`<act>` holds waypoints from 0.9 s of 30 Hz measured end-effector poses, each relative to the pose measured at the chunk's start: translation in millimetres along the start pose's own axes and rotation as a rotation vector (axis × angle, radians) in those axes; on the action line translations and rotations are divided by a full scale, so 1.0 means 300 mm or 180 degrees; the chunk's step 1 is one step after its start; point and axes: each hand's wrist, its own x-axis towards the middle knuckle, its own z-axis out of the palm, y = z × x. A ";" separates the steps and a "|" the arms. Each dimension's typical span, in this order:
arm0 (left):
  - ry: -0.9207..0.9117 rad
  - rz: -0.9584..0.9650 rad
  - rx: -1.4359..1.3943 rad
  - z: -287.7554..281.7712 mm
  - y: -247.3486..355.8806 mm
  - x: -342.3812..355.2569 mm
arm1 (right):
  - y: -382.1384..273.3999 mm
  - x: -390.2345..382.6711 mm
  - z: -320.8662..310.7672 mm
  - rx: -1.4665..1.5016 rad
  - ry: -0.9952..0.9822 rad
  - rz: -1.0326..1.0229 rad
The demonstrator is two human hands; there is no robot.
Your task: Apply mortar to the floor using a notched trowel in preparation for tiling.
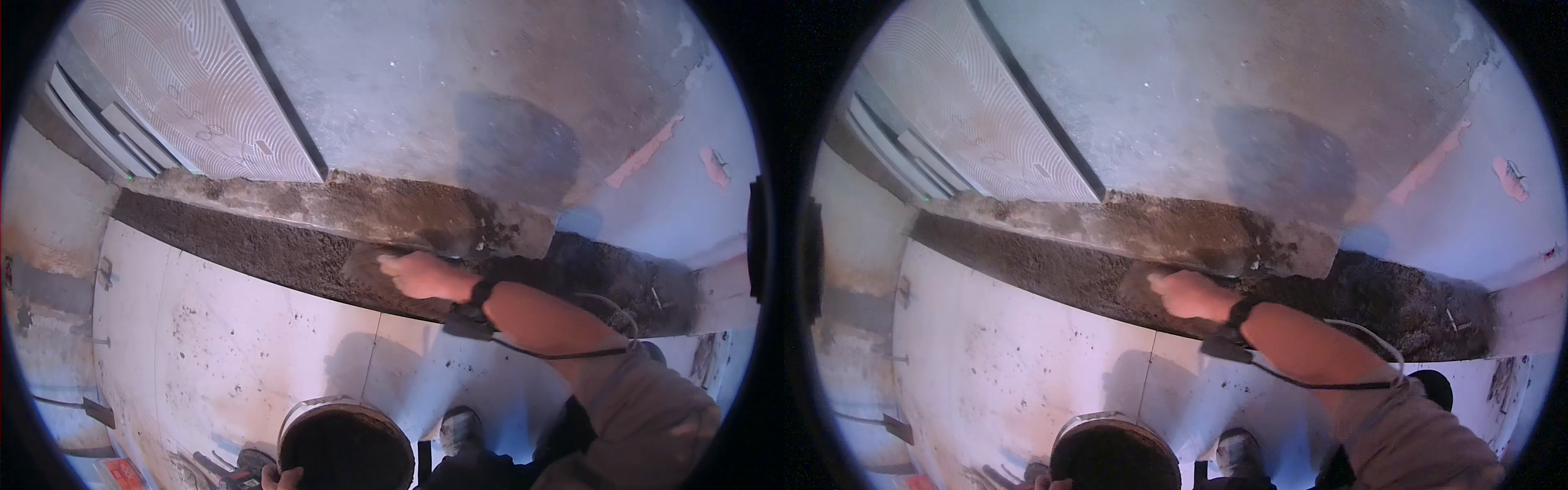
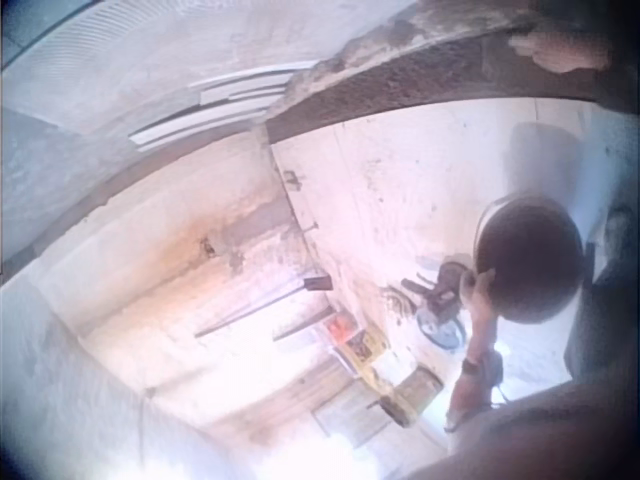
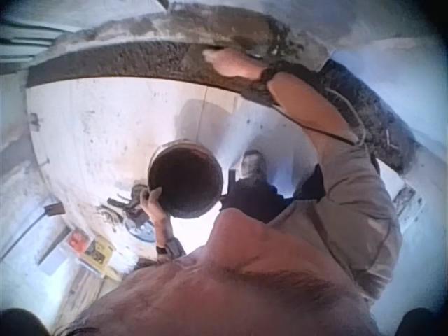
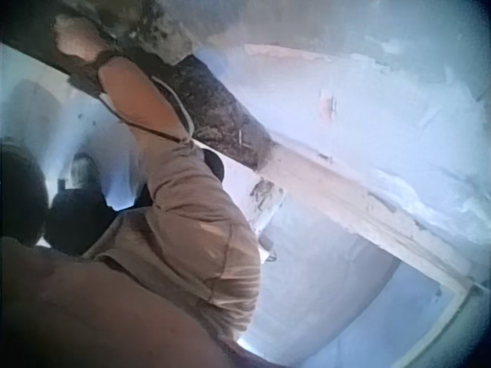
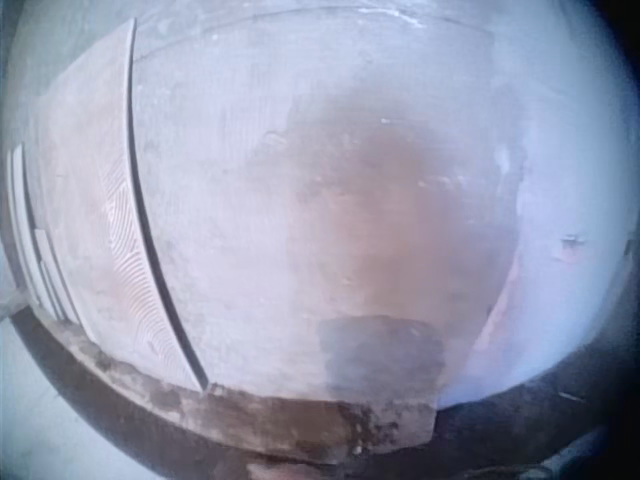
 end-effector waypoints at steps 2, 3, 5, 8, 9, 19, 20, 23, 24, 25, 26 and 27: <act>-0.0016 -0.0031 0.0026 -0.011 -0.002 -0.005 | 0.077 -0.101 -0.040 -0.0237 -0.0110 0.0242; -0.0035 -0.0032 0.0042 -0.015 -0.004 -0.006 | 0.109 -0.158 -0.067 -0.0102 -0.0030 -0.0187; 0.0229 -0.0250 -0.0446 -0.014 -0.018 0.002 | 0.157 -0.289 -0.139 -0.0003 0.0063 -0.0570; -0.0098 0.0161 -0.0131 -0.021 -0.034 0.026 | 0.199 -0.556 -0.298 -0.0435 -0.0722 0.0472; -0.0001 -0.0194 -0.0342 -0.020 -0.039 0.034 | 0.210 -0.648 -0.344 -0.0569 -0.0876 0.0753; -0.0443 0.0187 0.0841 0.026 -0.058 0.147 | 0.322 -1.401 -0.513 -0.0113 -0.0445 0.2005; -0.0625 0.0004 0.0737 0.027 -0.067 0.162 | 0.330 -1.446 -0.474 -0.0073 -0.0373 0.2078; -0.0637 0.0127 0.0576 0.046 -0.099 0.210 | 0.347 -1.547 -0.351 -0.0755 0.0193 0.1103; -0.0714 0.0195 0.0403 0.049 -0.093 0.216 | 0.352 -1.582 -0.319 -0.0709 0.0118 0.1172; -0.0533 -0.0032 0.1213 0.055 -0.074 0.231 | 0.340 -1.608 -0.287 -0.0717 -0.0003 0.1299; -0.0830 0.1059 0.1104 0.062 -0.064 0.220 | 0.322 -1.635 -0.253 -0.0588 0.0174 0.1255; -0.1128 0.2144 0.0937 0.085 -0.058 0.196 | 0.305 -1.667 -0.224 -0.0215 0.0275 0.0980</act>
